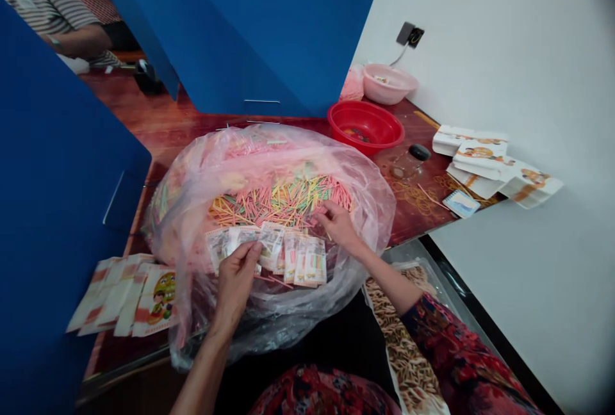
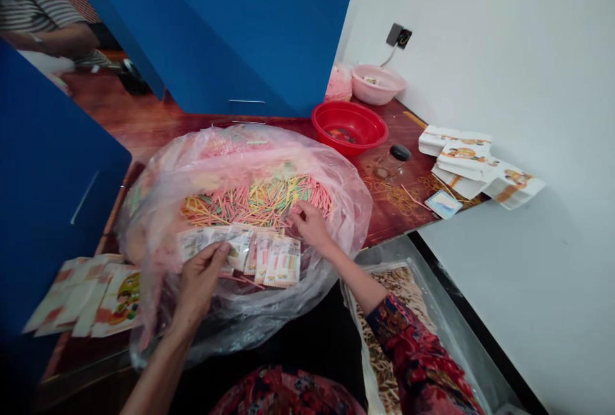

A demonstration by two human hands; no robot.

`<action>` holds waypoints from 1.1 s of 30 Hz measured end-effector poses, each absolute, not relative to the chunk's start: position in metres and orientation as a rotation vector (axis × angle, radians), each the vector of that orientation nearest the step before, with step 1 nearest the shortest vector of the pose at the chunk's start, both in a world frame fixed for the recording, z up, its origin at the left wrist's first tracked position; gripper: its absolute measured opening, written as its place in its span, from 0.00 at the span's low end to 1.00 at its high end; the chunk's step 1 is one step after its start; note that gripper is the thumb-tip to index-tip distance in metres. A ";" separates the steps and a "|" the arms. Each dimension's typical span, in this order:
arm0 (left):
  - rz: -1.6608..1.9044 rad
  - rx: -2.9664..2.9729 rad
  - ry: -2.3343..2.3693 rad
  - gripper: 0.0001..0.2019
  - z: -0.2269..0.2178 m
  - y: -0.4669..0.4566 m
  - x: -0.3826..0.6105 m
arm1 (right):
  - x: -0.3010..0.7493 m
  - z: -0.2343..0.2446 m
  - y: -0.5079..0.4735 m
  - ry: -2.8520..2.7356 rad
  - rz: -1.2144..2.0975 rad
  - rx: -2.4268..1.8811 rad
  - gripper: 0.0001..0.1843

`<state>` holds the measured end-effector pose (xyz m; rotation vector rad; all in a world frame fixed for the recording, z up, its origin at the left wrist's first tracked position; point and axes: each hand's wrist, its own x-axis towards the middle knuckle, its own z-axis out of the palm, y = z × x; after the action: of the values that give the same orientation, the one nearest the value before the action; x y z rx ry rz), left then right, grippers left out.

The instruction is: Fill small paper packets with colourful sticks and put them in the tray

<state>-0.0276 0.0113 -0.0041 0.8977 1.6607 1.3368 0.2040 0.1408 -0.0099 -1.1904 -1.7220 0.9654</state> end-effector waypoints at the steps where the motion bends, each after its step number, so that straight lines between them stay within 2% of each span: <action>1: 1.336 0.903 1.646 0.17 -0.005 0.012 -0.026 | 0.201 -0.002 0.139 -1.620 1.070 -1.192 0.08; 4: 1.338 0.914 1.597 0.17 -0.007 0.013 -0.022 | 0.185 0.023 0.129 -1.331 1.369 -1.105 0.12; 7: 1.331 0.936 1.561 0.17 -0.004 0.011 -0.019 | 0.168 0.046 0.115 -1.251 1.462 -0.997 0.13; 14: 1.337 0.947 1.483 0.16 0.002 0.009 -0.019 | 0.153 0.067 0.102 -1.575 1.313 -0.883 0.09; 27: 1.362 0.842 1.424 0.20 0.005 0.010 -0.020 | 0.150 0.070 0.105 -1.718 1.509 -0.816 0.12; 33: 1.404 0.779 1.370 0.20 0.002 0.012 -0.016 | 0.144 0.075 0.093 -1.965 1.198 -0.792 0.06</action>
<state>-0.0163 0.0116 0.0022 0.7794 1.3703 1.4045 0.1443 0.0933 0.0746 -0.7924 -1.9647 1.1979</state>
